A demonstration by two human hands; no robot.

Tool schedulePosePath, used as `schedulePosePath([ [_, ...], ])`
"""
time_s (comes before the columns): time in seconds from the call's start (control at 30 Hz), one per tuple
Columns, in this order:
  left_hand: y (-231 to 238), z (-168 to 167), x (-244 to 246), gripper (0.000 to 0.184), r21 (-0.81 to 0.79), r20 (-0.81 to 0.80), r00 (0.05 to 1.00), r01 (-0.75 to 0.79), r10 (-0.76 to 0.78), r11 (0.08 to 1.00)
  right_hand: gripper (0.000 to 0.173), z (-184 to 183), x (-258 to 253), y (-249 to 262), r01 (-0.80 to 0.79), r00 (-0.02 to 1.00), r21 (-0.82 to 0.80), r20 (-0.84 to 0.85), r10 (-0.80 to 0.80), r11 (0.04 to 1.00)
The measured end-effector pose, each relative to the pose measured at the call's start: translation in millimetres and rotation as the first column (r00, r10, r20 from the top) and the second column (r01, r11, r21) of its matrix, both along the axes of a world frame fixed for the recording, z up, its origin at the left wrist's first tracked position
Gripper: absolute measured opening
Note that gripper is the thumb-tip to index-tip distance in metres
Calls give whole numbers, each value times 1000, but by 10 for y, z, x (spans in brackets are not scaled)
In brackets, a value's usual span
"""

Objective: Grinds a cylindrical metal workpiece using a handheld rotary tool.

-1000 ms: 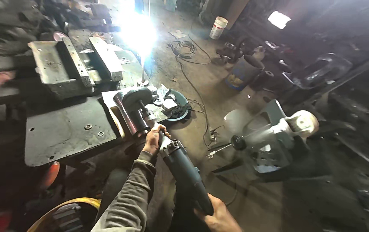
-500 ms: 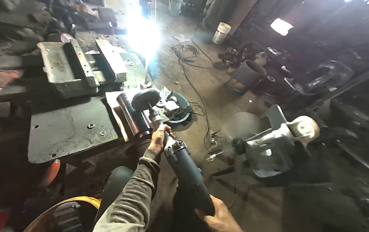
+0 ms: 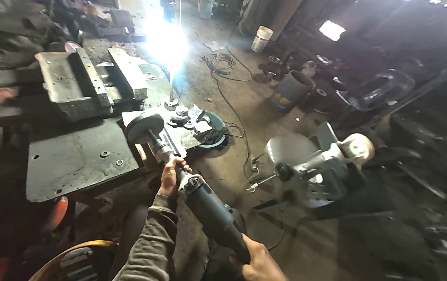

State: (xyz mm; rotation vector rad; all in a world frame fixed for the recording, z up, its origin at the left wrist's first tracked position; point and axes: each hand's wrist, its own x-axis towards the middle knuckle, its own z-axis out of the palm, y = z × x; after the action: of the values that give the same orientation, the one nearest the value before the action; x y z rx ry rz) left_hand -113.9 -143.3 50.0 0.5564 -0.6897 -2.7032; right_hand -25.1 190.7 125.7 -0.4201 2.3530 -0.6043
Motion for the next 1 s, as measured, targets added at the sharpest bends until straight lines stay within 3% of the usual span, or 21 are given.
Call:
schedulePosePath([
  [0.2, 9, 11, -31, 28, -75, 49, 999, 19, -16, 997, 56, -52, -13, 46, 15, 1000, -41, 3, -15, 999],
  [0.57, 225, 118, -493, 15, -73, 233, 970, 95, -76, 993, 54, -219, -109, 139, 175, 983, -156, 81, -164, 972],
  [0.8, 299, -4, -676, 17, -88, 274, 955, 139, -110, 986, 51, -287, -139, 182, 223, 973, -212, 106, -204, 952],
  [1.0, 255, 91, -552, 16, -83, 226, 970, 106, -85, 991, 52, -195, -128, 160, 163, 986, -170, 67, -154, 972],
])
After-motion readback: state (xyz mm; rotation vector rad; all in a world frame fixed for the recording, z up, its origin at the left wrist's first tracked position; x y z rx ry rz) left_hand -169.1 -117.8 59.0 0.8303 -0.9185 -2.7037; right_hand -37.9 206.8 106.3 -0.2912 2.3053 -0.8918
